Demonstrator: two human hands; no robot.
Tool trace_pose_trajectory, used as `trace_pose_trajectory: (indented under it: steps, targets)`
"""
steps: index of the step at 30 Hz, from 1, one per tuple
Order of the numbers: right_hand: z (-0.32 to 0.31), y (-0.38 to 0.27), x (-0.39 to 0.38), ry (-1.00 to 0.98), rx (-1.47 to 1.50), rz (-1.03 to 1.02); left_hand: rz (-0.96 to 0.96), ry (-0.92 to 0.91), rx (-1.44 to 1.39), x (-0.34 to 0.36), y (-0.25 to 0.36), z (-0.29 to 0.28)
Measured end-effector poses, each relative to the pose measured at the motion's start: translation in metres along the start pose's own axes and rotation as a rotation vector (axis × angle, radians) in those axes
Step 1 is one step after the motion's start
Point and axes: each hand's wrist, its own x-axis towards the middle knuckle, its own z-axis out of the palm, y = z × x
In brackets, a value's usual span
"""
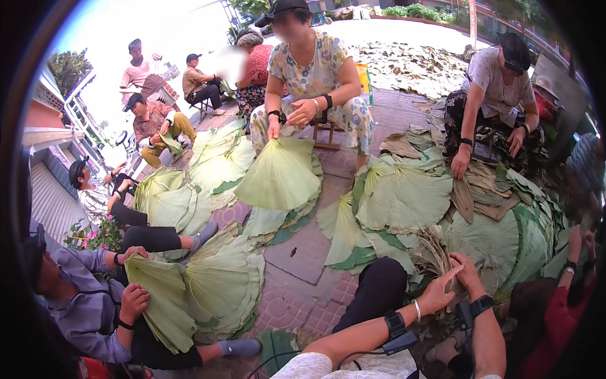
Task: The recorder and several other people are sitting together outdoors sorting and stacking large, dried green lotus leaves into bundles.
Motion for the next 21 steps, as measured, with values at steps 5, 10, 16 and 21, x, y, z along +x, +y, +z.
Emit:
trace_pose_trajectory:
  steps: [5, 10, 16, 21]
  targets:
    - [-0.004, -0.007, 0.005, 0.074, 0.074, 0.035, 0.016, 0.073, -0.088, 0.008, -0.019, 0.001]
    - [-0.028, -0.008, -0.007, 0.277, 0.006, -0.050, -0.219, 0.150, -0.299, 0.014, -0.020, -0.001]
    - [-0.014, -0.016, -0.052, 0.303, -0.540, -0.043, -0.269, 0.276, -0.453, 0.020, -0.018, -0.005]
    - [0.021, 0.023, -0.052, 0.663, 0.191, 0.032, -0.322, 0.359, -0.561, 0.015, -0.017, 0.003]
